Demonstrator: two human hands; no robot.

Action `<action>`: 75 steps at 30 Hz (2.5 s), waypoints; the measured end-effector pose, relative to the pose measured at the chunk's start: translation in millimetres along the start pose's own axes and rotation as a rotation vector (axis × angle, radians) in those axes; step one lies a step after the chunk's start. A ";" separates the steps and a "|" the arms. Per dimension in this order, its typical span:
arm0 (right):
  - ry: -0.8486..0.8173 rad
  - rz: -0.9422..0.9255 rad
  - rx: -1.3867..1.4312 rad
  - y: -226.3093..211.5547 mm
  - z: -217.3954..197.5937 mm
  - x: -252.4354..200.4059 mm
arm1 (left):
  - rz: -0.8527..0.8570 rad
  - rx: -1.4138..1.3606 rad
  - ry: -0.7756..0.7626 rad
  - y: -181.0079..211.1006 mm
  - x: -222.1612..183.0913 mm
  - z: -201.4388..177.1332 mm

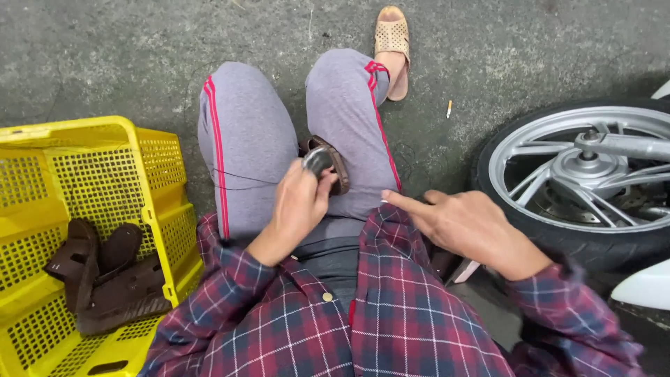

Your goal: Hand-sewing the components of brown leather sandals using a needle and thread while sitting on a small stool.

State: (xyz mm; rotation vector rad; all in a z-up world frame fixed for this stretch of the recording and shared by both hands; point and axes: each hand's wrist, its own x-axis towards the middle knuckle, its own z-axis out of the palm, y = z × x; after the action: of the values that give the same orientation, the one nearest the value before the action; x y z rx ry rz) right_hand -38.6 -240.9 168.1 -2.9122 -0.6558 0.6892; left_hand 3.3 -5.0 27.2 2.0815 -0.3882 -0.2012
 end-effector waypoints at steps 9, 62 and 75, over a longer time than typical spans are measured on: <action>0.423 0.132 0.884 -10.0 97.2 37.1 | 0.388 0.221 0.096 10.8 -24.3 -9.5; 0.182 0.202 1.276 -9.3 97.5 75.5 | 0.011 -1.314 0.026 -13.6 28.4 -34.5; 0.055 0.380 1.702 -17.3 88.0 84.8 | -0.491 -1.395 0.115 -29.3 145.1 20.2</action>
State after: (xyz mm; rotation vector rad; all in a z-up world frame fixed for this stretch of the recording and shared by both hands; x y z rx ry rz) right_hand -15.9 -191.2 57.4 -1.3860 0.4223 0.6408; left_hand 138.7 -58.5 -6.3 0.7514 0.3151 -0.4694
